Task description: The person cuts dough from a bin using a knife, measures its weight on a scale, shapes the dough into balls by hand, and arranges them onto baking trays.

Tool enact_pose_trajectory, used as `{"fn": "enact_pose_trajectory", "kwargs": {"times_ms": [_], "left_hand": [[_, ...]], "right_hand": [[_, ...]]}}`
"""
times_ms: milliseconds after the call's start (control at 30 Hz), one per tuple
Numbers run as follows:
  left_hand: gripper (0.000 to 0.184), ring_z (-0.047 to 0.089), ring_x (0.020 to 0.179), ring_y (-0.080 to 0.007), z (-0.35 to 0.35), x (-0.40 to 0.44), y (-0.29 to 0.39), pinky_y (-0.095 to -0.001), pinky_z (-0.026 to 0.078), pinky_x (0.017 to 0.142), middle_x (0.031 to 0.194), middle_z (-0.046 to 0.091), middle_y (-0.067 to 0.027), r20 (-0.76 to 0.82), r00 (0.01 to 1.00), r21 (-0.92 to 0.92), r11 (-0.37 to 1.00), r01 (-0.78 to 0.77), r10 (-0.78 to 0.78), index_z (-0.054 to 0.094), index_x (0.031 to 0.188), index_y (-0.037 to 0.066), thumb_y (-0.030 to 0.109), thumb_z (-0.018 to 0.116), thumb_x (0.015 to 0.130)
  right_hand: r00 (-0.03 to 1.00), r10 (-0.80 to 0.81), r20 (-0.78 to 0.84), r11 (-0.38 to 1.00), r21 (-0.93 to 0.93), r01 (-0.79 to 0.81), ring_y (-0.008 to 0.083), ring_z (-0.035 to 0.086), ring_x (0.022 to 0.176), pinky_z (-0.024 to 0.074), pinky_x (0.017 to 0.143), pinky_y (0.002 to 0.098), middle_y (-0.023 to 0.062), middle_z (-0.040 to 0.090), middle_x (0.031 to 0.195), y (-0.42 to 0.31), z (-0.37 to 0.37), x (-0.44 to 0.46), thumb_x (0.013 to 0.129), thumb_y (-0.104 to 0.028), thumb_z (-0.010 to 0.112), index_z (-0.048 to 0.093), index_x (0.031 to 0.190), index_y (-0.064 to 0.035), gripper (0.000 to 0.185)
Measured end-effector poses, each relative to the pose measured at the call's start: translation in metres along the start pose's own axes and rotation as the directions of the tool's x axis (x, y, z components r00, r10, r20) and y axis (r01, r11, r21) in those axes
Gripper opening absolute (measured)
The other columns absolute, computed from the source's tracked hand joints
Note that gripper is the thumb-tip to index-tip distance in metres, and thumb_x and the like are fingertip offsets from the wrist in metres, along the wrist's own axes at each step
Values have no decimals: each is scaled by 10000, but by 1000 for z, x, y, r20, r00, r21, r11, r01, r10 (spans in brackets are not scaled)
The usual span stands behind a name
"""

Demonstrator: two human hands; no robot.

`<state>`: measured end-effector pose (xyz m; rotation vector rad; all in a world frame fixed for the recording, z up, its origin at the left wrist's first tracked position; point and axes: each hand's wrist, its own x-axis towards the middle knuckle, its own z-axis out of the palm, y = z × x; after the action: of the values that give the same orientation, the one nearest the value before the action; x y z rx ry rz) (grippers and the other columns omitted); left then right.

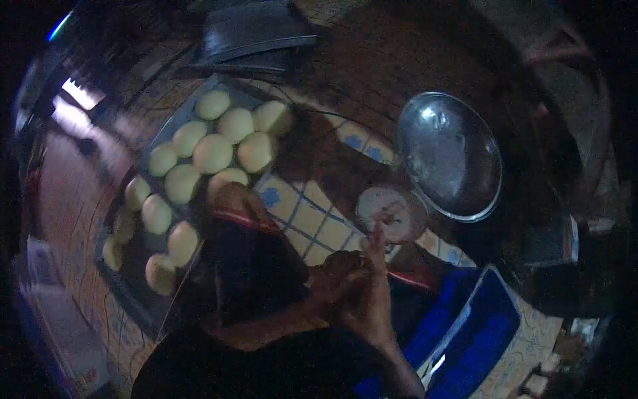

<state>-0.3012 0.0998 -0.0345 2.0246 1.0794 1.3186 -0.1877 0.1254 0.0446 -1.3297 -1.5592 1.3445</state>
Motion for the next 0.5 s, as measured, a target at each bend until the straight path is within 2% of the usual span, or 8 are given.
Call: {"fn": "enact_pose_trajectory", "kwargs": {"times_ms": [33, 100, 200, 267, 300, 333, 367, 500], "left_hand": [[656, 401, 1245, -374, 4, 6, 3, -528, 295, 1031, 1304, 436, -184, -56, 998, 167, 986, 8, 2, 481, 1324, 133, 252, 702, 719], [440, 451, 1199, -343, 2, 0, 7, -535, 323, 1006, 1221, 512, -152, -308, 951, 93, 995, 24, 5, 632, 1137, 148, 244, 677, 710], [377, 499, 1138, -346, -26, 2, 18, -516, 371, 968, 1150, 560, -123, -469, 883, 246, 957, 154, -22, 667, 1022, 120, 243, 709, 668], [284, 548, 1070, -321, -77, 0, 34, -476, 414, 931, 1056, 597, -120, -553, 825, 175, 953, 248, -113, 674, 876, 98, 174, 725, 607], [250, 573, 1060, -296, -90, -3, 31, -460, 433, 902, 965, 619, -95, -598, 785, 93, 960, 264, -158, 641, 804, 87, 131, 750, 584], [240, 598, 1050, -270, -105, -10, 27, -443, 452, 873, 875, 642, -69, -643, 738, 8, 962, 273, -204, 608, 732, 75, 87, 775, 561], [224, 600, 975, -298, -120, -17, 29, -445, 413, 918, 935, 630, -93, -657, 714, -59, 961, 271, -242, 629, 745, 80, 112, 686, 530], [266, 555, 1118, -328, -205, -50, 68, -466, 359, 978, 1132, 575, -213, -592, 798, 241, 921, 305, -109, 681, 890, 62, 213, 724, 675]], "right_hand": [[928, -362, 86, 843, -395, 365, 414, 288, 1341, 222, 1112, 461, 264, 250, 1468, 9, -8, 2, 726, -284, 732, 116, 1488, -109, 995], [932, -354, 83, 859, 423, 289, 388, 244, 1376, 274, 1093, 456, 241, 228, 1491, -15, 8, 3, 653, -171, 771, 68, 1485, -113, 1091], [968, -250, -5, 691, 700, 182, 394, 292, 1350, 294, 1078, 461, 248, 296, 1448, -30, 30, 0, 738, -244, 733, 102, 1488, -112, 989], [893, -393, -219, 748, -642, 171, 380, 367, 1297, 353, 1034, 459, 256, 375, 1365, -29, 41, 3, 820, -343, 658, 207, 1466, -97, 825], [892, -412, -188, 747, -630, 212, 380, 367, 1297, 353, 1034, 459, 256, 375, 1365, -15, 48, 4, 820, -343, 658, 207, 1466, -97, 825], [989, -50, -141, 963, 256, 85, 353, 431, 1236, 407, 992, 463, 222, 417, 1332, 13, 67, 10, 900, -371, 500, 299, 1404, -74, 618], [964, 161, 213, 386, 885, -260, 326, 495, 1174, 461, 951, 467, 187, 460, 1299, 24, 90, 13, 981, -399, 343, 392, 1341, -51, 503], [809, -7, 588, 79, 807, -585, 315, 542, 1108, 474, 918, 444, 167, 526, 1238, -13, 181, 1, 944, -511, 363, 422, 1310, -52, 590]]}}
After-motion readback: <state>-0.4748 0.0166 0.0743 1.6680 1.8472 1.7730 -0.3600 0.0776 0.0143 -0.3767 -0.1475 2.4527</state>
